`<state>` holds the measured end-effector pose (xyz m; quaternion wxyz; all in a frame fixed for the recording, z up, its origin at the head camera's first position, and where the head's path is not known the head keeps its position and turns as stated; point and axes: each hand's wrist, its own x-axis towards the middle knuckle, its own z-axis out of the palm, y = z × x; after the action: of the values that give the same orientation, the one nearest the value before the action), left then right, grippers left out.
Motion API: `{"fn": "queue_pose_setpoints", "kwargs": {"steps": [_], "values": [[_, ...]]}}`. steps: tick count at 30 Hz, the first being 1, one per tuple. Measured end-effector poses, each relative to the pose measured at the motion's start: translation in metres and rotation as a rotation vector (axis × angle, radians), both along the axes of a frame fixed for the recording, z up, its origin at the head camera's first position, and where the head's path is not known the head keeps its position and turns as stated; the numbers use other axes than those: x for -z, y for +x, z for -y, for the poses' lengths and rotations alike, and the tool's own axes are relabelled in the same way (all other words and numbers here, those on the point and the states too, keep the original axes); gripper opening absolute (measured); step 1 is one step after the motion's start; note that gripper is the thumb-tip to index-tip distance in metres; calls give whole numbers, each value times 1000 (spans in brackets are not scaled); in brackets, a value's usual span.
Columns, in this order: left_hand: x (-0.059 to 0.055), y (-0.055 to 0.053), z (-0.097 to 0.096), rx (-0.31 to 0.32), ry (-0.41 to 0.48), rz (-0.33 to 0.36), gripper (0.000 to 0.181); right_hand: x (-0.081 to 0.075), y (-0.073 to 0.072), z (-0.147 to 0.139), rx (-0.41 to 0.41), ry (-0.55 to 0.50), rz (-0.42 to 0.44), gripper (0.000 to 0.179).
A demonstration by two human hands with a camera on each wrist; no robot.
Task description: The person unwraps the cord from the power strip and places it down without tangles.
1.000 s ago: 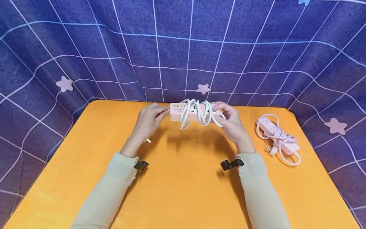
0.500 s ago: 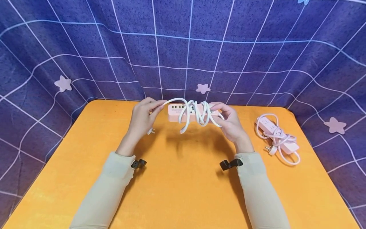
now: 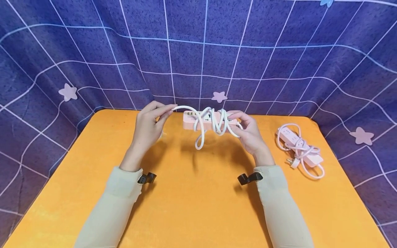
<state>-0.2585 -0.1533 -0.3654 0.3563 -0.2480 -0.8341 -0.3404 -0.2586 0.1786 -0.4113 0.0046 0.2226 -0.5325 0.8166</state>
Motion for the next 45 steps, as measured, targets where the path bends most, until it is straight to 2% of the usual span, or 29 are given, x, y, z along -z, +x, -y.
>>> {"fn": "queue_pose_setpoints", "kwargs": {"steps": [12,18,24,30,36,45], "values": [[-6,4,0,19,-51,1,20,-2,0,-1,55,29,7,43],[-11,9,2,60,-91,-8,22,-4,0,-1,101,30,-3,43],[-15,12,5,113,-105,-36,25,-4,-1,-2,106,30,-3,43],[-21,14,15,196,-180,-31,23,-4,-1,-2,105,28,-9,44],[-25,15,30,242,-237,-8,29,-3,-1,-2,101,14,-16,43],[-23,18,45,289,-303,8,32,-2,-1,0,98,27,-1,44]]}}
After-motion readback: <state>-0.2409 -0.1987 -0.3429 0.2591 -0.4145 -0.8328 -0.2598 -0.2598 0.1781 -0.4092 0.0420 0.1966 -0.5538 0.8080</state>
